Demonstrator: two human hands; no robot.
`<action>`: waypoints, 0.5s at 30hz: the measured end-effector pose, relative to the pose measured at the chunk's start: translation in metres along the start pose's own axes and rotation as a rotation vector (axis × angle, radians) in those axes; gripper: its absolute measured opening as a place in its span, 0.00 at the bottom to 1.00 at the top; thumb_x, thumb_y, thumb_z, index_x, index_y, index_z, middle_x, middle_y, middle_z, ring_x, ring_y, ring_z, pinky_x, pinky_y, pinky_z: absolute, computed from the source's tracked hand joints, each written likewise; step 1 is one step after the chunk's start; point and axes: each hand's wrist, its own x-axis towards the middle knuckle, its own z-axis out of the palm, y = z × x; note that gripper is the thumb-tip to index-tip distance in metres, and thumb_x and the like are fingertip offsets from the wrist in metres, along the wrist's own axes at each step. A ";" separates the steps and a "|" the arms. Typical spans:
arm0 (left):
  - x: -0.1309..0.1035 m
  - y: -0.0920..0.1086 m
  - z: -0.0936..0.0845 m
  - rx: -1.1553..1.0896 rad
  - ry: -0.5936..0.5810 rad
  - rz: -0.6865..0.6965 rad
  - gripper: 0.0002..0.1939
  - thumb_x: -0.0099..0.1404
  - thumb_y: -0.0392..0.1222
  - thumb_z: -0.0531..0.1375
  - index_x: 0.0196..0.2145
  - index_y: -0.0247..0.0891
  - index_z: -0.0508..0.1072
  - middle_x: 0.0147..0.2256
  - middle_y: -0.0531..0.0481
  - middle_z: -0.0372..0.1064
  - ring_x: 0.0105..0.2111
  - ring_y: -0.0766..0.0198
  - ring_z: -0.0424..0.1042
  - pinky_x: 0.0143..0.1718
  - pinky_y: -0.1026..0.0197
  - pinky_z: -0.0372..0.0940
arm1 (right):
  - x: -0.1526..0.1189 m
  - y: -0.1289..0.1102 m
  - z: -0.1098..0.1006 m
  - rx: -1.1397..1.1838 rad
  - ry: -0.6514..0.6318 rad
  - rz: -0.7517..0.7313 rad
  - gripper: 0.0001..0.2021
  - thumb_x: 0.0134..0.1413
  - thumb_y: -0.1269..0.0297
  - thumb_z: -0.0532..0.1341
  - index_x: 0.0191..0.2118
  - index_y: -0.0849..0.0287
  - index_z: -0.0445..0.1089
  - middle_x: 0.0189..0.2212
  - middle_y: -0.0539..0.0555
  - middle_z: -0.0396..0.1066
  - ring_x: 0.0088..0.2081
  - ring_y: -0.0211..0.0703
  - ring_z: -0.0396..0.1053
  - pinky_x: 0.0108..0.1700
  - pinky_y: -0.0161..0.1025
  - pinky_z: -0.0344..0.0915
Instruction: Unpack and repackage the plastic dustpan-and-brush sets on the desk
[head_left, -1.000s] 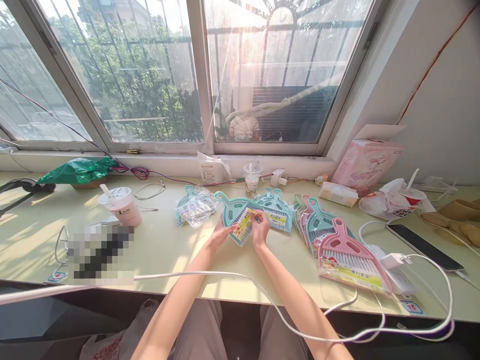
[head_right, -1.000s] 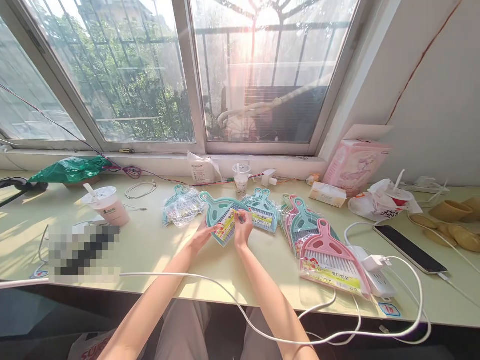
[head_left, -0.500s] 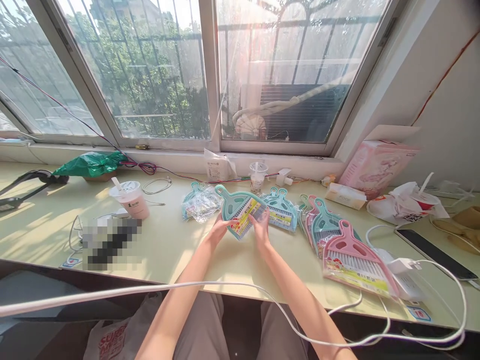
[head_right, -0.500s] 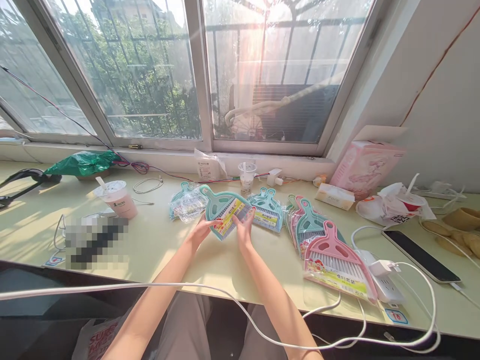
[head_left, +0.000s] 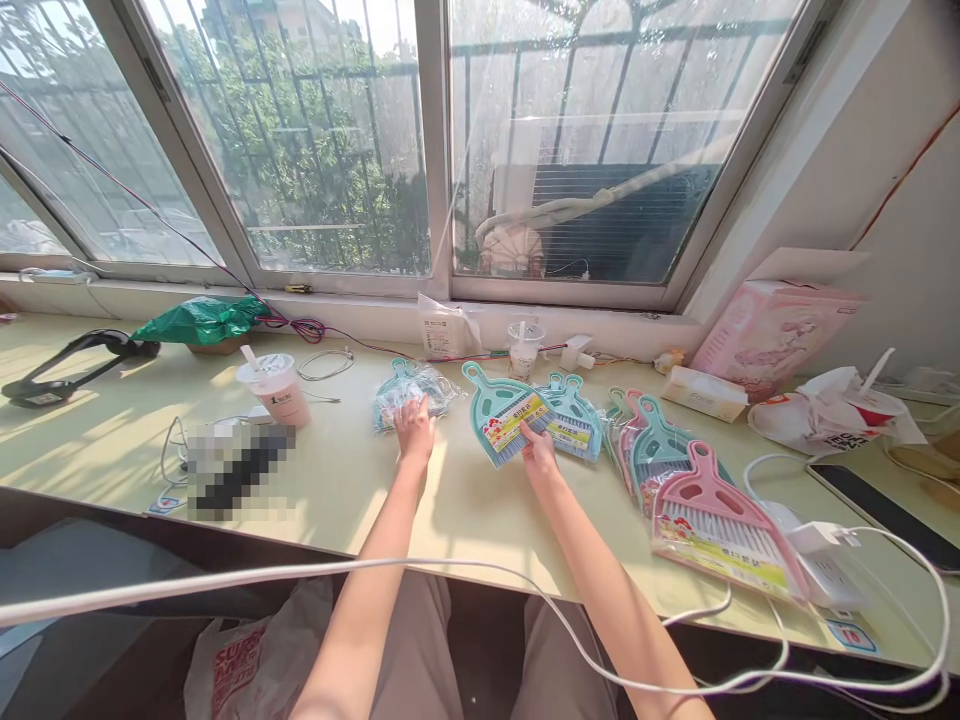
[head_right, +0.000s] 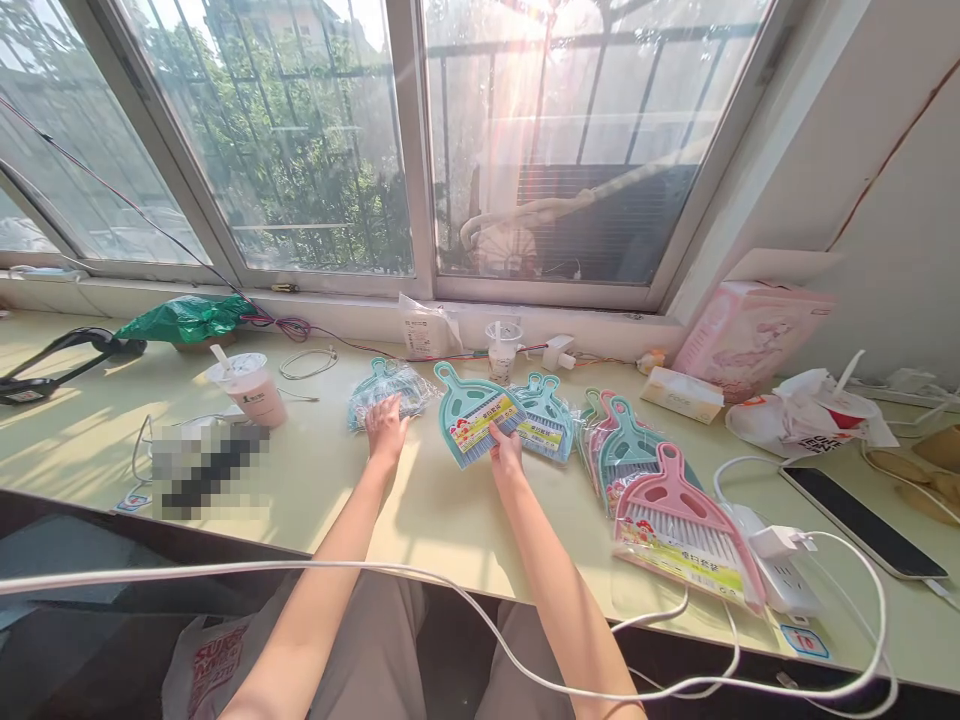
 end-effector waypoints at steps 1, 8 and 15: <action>0.002 -0.004 -0.003 0.021 -0.012 -0.017 0.07 0.57 0.36 0.69 0.35 0.44 0.80 0.55 0.38 0.74 0.70 0.40 0.51 0.75 0.44 0.29 | 0.001 0.000 0.000 -0.004 0.009 0.008 0.17 0.37 0.64 0.75 0.34 0.53 0.69 0.39 0.55 0.82 0.55 0.56 0.78 0.57 0.51 0.79; -0.003 0.005 -0.004 0.266 0.021 0.012 0.09 0.63 0.31 0.62 0.31 0.44 0.79 0.44 0.37 0.78 0.59 0.40 0.67 0.70 0.41 0.44 | -0.002 -0.010 0.004 0.033 0.034 0.045 0.14 0.40 0.70 0.72 0.35 0.53 0.72 0.40 0.54 0.82 0.52 0.54 0.80 0.56 0.50 0.79; -0.003 0.012 -0.006 0.543 0.149 0.171 0.21 0.60 0.20 0.51 0.25 0.42 0.75 0.50 0.48 0.80 0.60 0.50 0.70 0.73 0.34 0.40 | -0.009 -0.025 0.003 0.064 -0.009 0.084 0.14 0.42 0.74 0.73 0.38 0.56 0.75 0.38 0.53 0.83 0.52 0.52 0.80 0.56 0.45 0.79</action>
